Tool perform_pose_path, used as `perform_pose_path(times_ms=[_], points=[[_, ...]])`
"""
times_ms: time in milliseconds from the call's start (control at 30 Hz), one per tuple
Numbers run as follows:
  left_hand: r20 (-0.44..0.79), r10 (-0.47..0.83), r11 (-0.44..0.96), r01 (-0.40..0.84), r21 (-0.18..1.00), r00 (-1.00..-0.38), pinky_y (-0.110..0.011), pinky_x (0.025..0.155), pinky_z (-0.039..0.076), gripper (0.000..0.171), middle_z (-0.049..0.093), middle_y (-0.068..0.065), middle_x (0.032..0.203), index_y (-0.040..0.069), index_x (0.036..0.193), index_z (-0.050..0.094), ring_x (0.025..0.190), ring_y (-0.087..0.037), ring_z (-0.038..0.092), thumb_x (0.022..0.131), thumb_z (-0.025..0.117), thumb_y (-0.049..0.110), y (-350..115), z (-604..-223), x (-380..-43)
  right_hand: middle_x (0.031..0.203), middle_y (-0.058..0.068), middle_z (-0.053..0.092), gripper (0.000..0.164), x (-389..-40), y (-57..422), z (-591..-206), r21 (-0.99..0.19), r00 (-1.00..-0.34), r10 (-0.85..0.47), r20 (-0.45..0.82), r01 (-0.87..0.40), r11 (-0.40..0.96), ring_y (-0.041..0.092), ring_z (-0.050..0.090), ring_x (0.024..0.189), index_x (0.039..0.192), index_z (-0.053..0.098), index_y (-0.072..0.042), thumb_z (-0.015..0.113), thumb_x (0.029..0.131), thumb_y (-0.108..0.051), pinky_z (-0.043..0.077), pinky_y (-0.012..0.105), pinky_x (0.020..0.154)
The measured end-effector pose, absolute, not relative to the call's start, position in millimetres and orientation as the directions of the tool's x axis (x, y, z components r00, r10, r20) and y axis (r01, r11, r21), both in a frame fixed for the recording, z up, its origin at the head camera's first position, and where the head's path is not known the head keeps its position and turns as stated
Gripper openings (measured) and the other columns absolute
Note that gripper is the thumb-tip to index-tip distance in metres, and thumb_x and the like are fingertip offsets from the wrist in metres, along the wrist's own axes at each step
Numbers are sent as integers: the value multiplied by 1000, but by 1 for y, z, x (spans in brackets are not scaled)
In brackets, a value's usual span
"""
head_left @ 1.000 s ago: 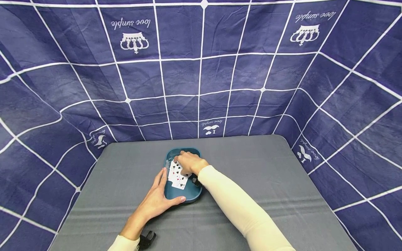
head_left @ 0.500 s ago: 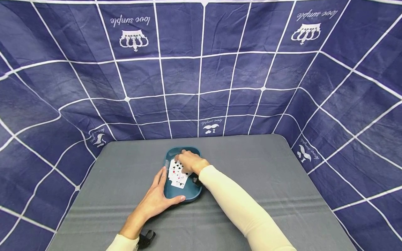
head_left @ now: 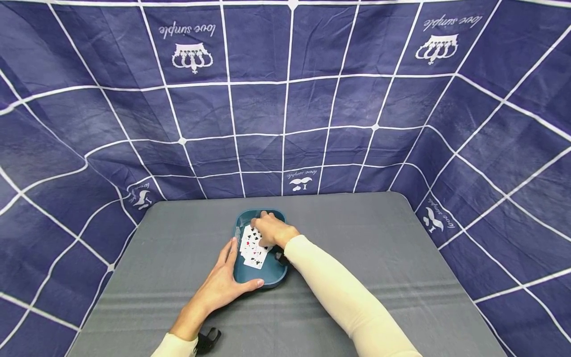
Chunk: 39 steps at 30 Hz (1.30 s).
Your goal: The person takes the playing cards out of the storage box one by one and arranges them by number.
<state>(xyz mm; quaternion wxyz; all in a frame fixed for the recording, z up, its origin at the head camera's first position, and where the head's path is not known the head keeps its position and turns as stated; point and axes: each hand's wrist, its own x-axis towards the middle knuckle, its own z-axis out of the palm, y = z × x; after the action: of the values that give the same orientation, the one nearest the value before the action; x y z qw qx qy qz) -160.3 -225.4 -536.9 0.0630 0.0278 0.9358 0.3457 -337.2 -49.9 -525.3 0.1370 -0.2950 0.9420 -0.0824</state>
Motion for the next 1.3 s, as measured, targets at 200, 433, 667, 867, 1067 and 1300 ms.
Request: perform_pose_path(times_ms=[200, 433, 667, 867, 1067, 1300], points=[[-84, 102, 764, 24, 645, -991, -67, 134, 45, 150, 9, -12, 198, 11, 189, 3, 172, -48, 43, 87, 90, 80, -224, -537, -160, 151, 11, 69, 71, -335, -45, -522, -210, -779, -604, -171, -570, 795, 30, 66, 140, 164, 66, -27, 92, 97, -23, 61, 46, 116], [-83, 100, 764, 24, 644, -992, -67, 133, 46, 150, 10, -13, 197, 11, 189, 4, 171, -48, 44, 87, 92, 77, -223, -536, -160, 153, 15, 67, 76, -319, -33, -493, -228, -761, -633, -143, -597, 769, 32, 68, 140, 173, 57, -33, 88, 104, -30, 62, 50, 118], [-72, 100, 775, 32, 631, -992, -68, 132, 47, 151, 11, -13, 197, 10, 189, 4, 169, -50, 46, 87, 91, 79, -223, -537, -162, 141, 10, 69, 77, -318, -24, -479, -227, -750, -657, -72, -630, 743, 27, 72, 124, 173, 56, -40, 89, 103, -38, 67, 50, 103], [-61, 100, 775, 39, 631, -993, -68, 133, 46, 150, 12, -14, 197, 8, 188, 5, 170, -50, 46, 87, 92, 77, -223, -538, -163, 142, 14, 67, 77, -320, -10, -467, -311, -733, -680, 7, -648, 695, 30, 77, 113, 172, 58, -31, 90, 101, -31, 67, 49, 101], [-67, 93, 779, 30, 626, -993, -68, 133, 47, 150, 13, -14, 197, 9, 188, 6, 170, -49, 46, 87, 92, 77, -223, -537, -162, 146, 14, 63, 77, -319, 13, -460, -379, -720, -691, 71, -660, 649, 29, 74, 120, 170, 60, -21, 90, 99, -27, 65, 49, 107], [-78, 89, 776, 20, 631, -993, -68, 133, 46, 151, 12, -13, 197, 10, 189, 6, 171, -49, 45, 86, 91, 80, -224, -536, -159, 151, 10, 62, 78, -314, 44, -459, -439, -712, -694, 108, -660, 609, 26, 71, 118, 170, 60, -29, 85, 97, -22, 63, 48, 104]])
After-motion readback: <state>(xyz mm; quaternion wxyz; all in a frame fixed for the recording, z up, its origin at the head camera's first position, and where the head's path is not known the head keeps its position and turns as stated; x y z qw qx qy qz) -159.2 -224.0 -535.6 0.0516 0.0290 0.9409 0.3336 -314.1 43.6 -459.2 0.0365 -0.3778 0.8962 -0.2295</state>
